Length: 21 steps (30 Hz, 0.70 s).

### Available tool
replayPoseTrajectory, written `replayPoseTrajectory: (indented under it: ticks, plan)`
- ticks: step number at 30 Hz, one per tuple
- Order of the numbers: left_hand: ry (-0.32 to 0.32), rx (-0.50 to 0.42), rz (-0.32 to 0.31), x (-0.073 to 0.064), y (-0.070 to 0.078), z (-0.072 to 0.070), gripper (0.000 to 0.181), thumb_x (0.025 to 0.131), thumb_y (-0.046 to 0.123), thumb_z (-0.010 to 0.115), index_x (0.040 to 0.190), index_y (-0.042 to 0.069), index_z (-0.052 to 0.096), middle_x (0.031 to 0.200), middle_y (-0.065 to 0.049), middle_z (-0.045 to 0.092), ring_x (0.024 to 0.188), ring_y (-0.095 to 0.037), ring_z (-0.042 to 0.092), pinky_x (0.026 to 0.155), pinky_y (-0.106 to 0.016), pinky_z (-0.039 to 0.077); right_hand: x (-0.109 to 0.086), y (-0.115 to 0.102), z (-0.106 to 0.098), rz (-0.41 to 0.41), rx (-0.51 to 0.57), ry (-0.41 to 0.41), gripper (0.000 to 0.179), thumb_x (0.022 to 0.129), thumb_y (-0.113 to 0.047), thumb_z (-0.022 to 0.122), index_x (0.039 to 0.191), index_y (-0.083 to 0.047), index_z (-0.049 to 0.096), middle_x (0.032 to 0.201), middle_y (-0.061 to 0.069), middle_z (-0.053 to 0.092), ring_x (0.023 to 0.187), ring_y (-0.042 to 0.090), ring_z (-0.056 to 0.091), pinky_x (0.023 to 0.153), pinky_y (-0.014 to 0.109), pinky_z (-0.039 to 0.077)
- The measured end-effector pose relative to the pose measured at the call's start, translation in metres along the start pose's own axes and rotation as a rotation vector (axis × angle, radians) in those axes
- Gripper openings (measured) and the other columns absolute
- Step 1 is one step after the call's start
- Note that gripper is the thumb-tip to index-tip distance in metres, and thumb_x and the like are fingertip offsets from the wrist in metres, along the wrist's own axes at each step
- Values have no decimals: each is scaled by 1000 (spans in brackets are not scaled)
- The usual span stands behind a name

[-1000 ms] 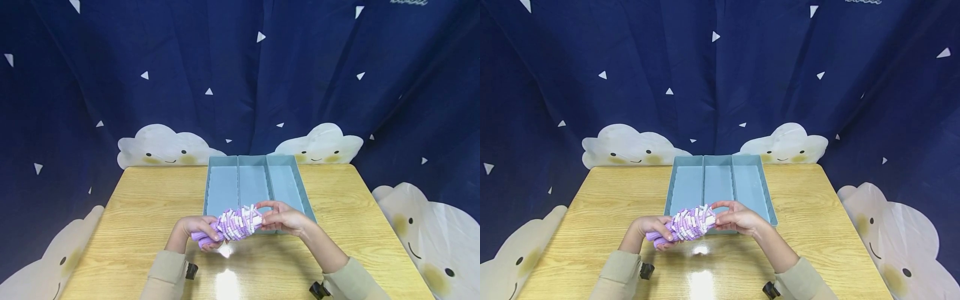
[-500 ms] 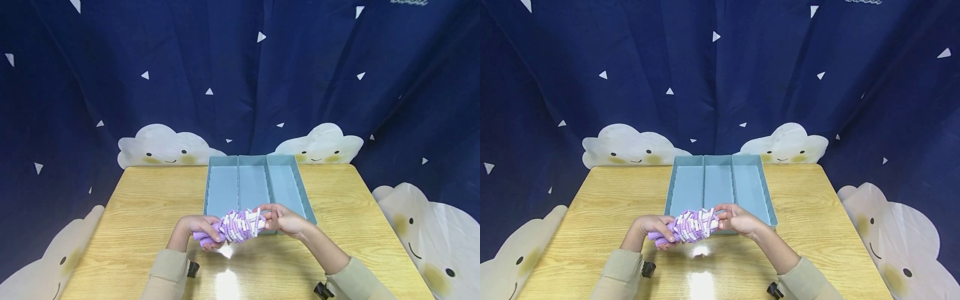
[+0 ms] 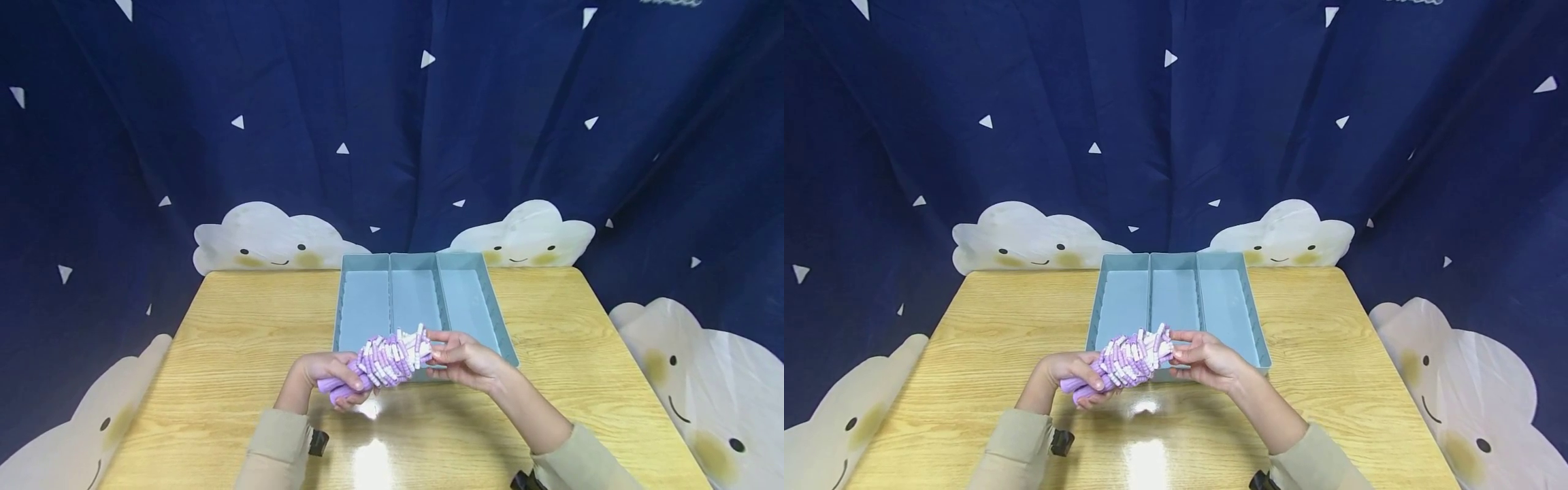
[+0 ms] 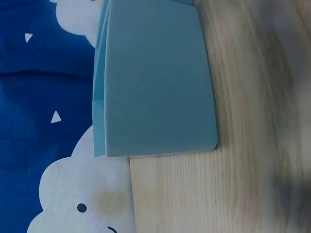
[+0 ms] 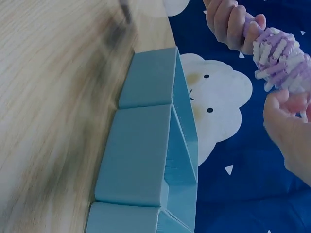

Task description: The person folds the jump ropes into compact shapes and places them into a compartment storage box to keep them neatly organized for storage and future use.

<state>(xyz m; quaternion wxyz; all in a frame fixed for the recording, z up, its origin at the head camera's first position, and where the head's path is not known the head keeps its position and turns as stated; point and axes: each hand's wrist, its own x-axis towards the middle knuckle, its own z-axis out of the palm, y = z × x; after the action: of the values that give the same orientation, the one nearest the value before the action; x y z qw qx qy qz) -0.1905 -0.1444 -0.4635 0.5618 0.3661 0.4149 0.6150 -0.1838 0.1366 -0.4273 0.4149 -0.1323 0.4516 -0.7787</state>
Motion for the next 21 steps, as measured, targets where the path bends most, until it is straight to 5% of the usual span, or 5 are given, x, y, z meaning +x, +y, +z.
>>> replayPoseTrajectory:
  ticks: [8,16,21]
  plan:
    - [-17,-9,15,0,-3,-3,17,84,7,39,100,2,44,71,8,51,57,-2,46,50,-16,40,-3,-5,0,11,-54,14,27,88,8,45,114,13,50,94,11,66,87,16,64,84,27,51]
    - [-28,-18,34,0,-3,-3,20,84,8,39,103,7,46,71,8,51,56,-2,46,50,-15,40,-3,-7,3,5,-174,116,24,87,2,52,111,3,50,89,3,64,80,9,62,77,19,51]
    - [-36,-15,34,1,-2,-2,17,85,10,40,101,9,46,71,8,50,56,-2,45,50,-15,40,-1,-4,6,-43,-117,138,34,86,5,50,118,9,41,87,3,63,77,9,60,75,18,51]
